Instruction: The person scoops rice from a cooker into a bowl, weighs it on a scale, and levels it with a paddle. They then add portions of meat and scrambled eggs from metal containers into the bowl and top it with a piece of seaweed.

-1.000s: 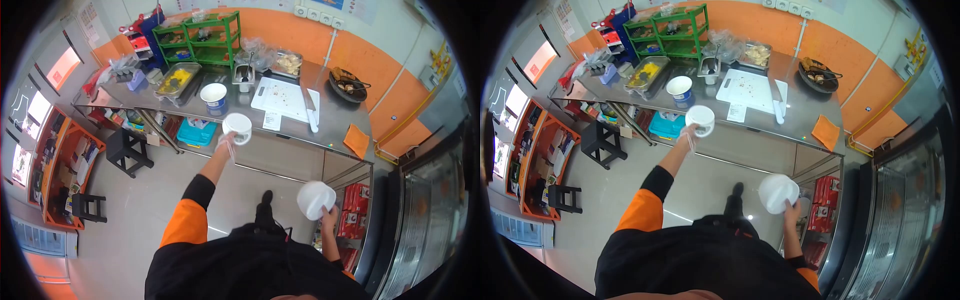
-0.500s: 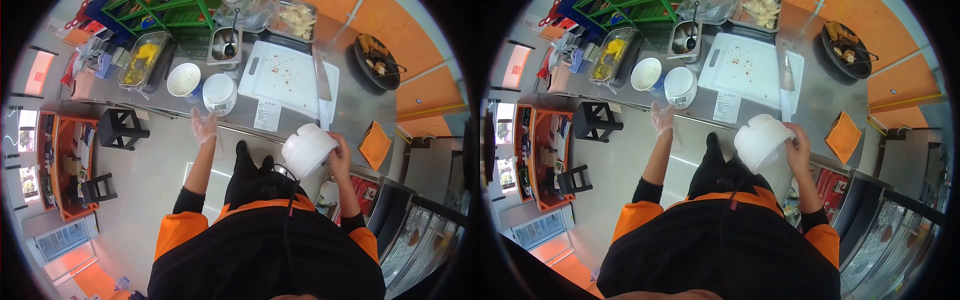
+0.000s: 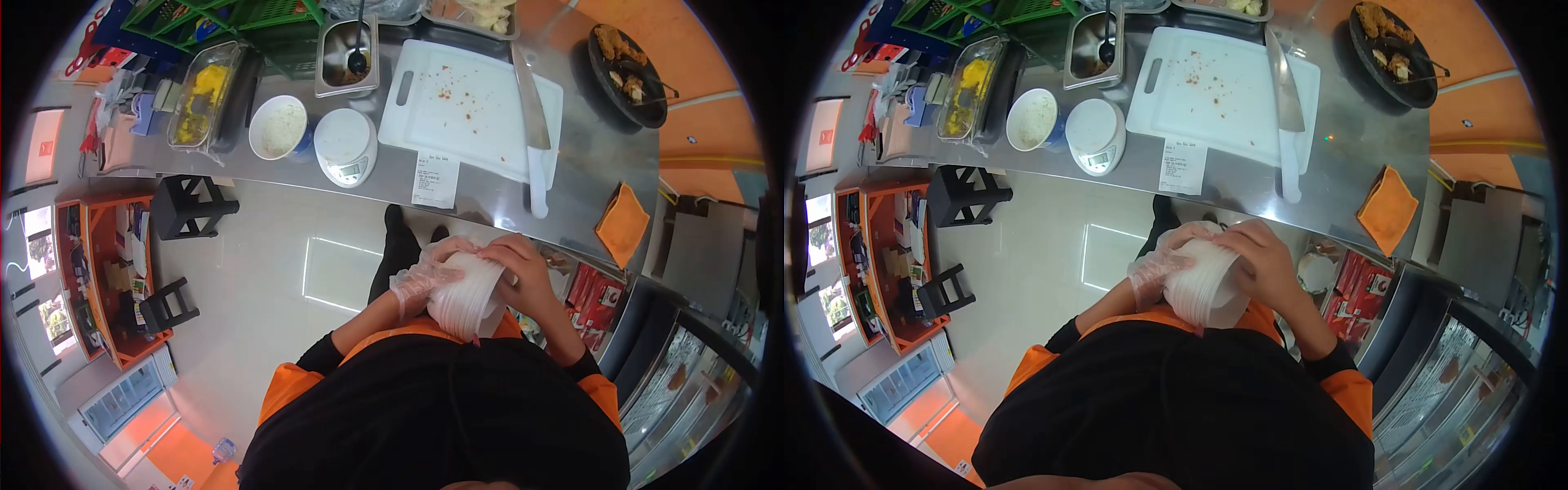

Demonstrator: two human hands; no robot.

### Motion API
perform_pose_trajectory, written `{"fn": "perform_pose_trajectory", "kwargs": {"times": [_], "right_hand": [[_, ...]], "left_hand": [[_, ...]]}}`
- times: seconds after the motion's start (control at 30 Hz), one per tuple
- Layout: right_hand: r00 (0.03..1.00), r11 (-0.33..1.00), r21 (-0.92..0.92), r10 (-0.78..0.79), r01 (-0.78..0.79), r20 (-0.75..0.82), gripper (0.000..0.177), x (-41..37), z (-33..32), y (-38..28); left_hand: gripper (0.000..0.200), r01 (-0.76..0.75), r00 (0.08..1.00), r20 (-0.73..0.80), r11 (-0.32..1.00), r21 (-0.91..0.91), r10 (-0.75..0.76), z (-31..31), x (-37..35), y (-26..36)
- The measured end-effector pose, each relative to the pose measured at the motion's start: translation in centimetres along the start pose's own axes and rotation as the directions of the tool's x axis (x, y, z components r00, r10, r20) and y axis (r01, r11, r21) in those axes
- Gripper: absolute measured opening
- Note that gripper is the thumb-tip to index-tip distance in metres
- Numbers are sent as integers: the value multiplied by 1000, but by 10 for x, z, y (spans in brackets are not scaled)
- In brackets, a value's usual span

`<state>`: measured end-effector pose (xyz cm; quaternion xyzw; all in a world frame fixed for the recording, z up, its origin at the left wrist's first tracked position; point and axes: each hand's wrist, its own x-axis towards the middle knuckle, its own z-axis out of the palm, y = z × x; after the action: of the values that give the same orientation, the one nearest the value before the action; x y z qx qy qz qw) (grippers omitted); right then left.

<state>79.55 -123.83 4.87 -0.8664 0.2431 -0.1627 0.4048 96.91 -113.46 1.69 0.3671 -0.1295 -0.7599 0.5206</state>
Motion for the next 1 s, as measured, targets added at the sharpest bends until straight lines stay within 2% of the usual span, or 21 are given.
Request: {"fn": "perform_pose_trajectory", "kwargs": {"times": [0.17,0.3,0.4,0.5,0.6,0.7,0.8,0.9,0.93,1.0], "right_hand": [[999,1000,-16,-3,4,38,43,1,-8,-6],[998,996,-66,-49,52,35,40,0,-10,-10],[997,992,-102,-74,77,28,39,-2,-10,-14],[993,985,-133,-113,114,16,40,-3,-8,-19],[992,980,-156,-126,126,11,38,-4,-8,-23],[989,970,-197,-145,143,8,37,-7,-6,-26],[985,958,-234,-174,166,-13,34,-13,-8,-23],[983,966,-236,-139,107,-124,37,-26,-21,-22],[976,968,-249,-86,34,-201,38,-33,-23,-18],[932,959,-254,24,-123,-361,40,-53,-25,-7]], "left_hand": [[39,22,999,39,998,59,-25,-12,7,-5],[35,95,993,58,990,109,-102,-13,6,4],[31,20,996,78,929,369,-53,-18,12,11],[27,-140,989,132,632,762,60,-7,10,29],[24,-308,951,268,504,807,153,0,8,42],[28,-280,959,274,397,874,74,4,2,51],[30,-141,990,129,273,952,62,-3,1,46],[33,78,994,-103,447,891,32,-41,3,32],[35,218,969,-243,573,790,-33,-46,-2,30],[38,46,967,-209,701,712,148,-49,-16,22]]}}
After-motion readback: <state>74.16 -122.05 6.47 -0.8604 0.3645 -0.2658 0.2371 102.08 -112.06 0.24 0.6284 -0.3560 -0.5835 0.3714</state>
